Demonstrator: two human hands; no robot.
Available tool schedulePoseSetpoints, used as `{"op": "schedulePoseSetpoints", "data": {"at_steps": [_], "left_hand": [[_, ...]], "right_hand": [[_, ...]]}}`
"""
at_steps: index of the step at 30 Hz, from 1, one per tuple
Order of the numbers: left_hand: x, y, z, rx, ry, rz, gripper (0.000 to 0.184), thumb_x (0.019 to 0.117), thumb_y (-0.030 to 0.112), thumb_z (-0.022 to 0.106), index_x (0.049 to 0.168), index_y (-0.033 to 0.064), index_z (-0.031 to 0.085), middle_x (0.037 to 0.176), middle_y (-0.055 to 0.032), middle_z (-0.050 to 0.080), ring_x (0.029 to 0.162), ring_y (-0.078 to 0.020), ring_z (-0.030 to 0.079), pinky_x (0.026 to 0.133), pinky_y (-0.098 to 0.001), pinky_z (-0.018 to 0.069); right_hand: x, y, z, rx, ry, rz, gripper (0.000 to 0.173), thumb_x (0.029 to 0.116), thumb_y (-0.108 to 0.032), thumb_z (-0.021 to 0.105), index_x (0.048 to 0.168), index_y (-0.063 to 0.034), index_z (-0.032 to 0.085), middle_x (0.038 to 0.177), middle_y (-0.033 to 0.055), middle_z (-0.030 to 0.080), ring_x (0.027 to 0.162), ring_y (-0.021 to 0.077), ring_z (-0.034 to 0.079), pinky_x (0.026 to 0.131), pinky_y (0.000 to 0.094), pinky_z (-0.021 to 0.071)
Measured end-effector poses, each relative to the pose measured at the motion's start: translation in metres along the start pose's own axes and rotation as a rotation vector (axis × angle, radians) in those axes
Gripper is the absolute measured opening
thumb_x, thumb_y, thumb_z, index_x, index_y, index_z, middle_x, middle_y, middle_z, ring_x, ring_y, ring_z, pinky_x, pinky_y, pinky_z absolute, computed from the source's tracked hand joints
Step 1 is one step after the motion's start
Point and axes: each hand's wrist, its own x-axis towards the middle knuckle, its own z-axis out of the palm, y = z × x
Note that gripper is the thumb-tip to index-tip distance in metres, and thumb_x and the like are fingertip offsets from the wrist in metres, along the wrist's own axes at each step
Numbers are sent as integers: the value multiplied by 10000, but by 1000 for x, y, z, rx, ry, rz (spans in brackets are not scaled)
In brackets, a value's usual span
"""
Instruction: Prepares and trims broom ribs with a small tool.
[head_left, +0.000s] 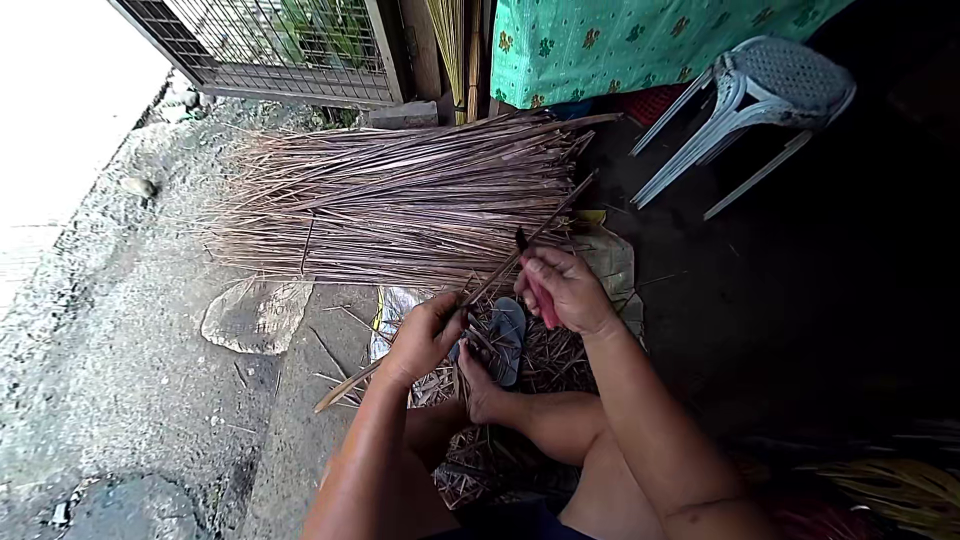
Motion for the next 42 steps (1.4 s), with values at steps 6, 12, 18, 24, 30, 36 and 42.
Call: {"op": "schedulePoseSetpoints", "data": {"at_steps": [6, 12, 18, 24, 30, 36, 42], "left_hand": [[0, 3, 2, -22, -9, -8, 349, 1098, 289, 392, 1094, 72, 666, 641, 45, 478, 544, -55, 466, 544, -251, 431], [-4, 9, -9, -233, -99, -79, 339, 1059, 201, 365, 997, 76, 675, 757, 57, 615, 639, -28, 561, 613, -214, 489], [-3, 10, 2, -36, 146, 13, 322, 1091, 316, 417, 1149, 100, 648, 686, 51, 504, 558, -54, 466, 541, -245, 431], [-2, 14, -5, -408, -11, -92, 326, 1096, 248, 381, 936, 89, 615, 595, 57, 453, 488, -42, 425, 486, -205, 388], [-8, 15, -14, -671, -128, -180, 294, 1080, 276, 444, 908, 117, 622, 581, 93, 419, 464, -2, 373, 446, -165, 323], [0, 18, -12, -473, 5, -187, 290, 1080, 238, 461, 932, 83, 656, 588, 65, 484, 480, -24, 420, 470, -189, 369], [-2, 11, 0, -216, 20, -47, 255, 1066, 265, 520, 1034, 55, 660, 767, -22, 656, 662, -119, 645, 650, -297, 580]], "right_hand": [[-1, 11, 17, -259, -184, 64, 292, 1085, -243, 488, 1179, -36, 671, 794, 62, 692, 568, 110, 608, 532, 249, 537], [2, 11, 8, -231, -169, -11, 271, 1071, -238, 506, 1142, -26, 660, 773, 55, 683, 554, 102, 600, 514, 239, 527], [2, 17, 16, -181, -156, 28, 278, 1068, -228, 517, 1224, -34, 642, 773, 60, 671, 560, 111, 592, 520, 246, 523], [-2, 13, 12, -169, -318, -1, 281, 1042, -268, 580, 1092, -10, 680, 757, 33, 695, 556, 71, 598, 516, 220, 517], [1, 12, -21, -177, -195, -21, 237, 1043, -246, 557, 1069, -60, 702, 710, -25, 644, 541, 36, 558, 504, 205, 501], [5, 8, -30, -30, -208, 51, 341, 1053, -274, 519, 1327, -92, 610, 738, 37, 679, 533, 97, 607, 499, 243, 535], [3, 19, 21, 184, -63, 60, 221, 1076, -218, 496, 1085, -50, 638, 721, 49, 647, 532, 99, 590, 509, 241, 538]]}}
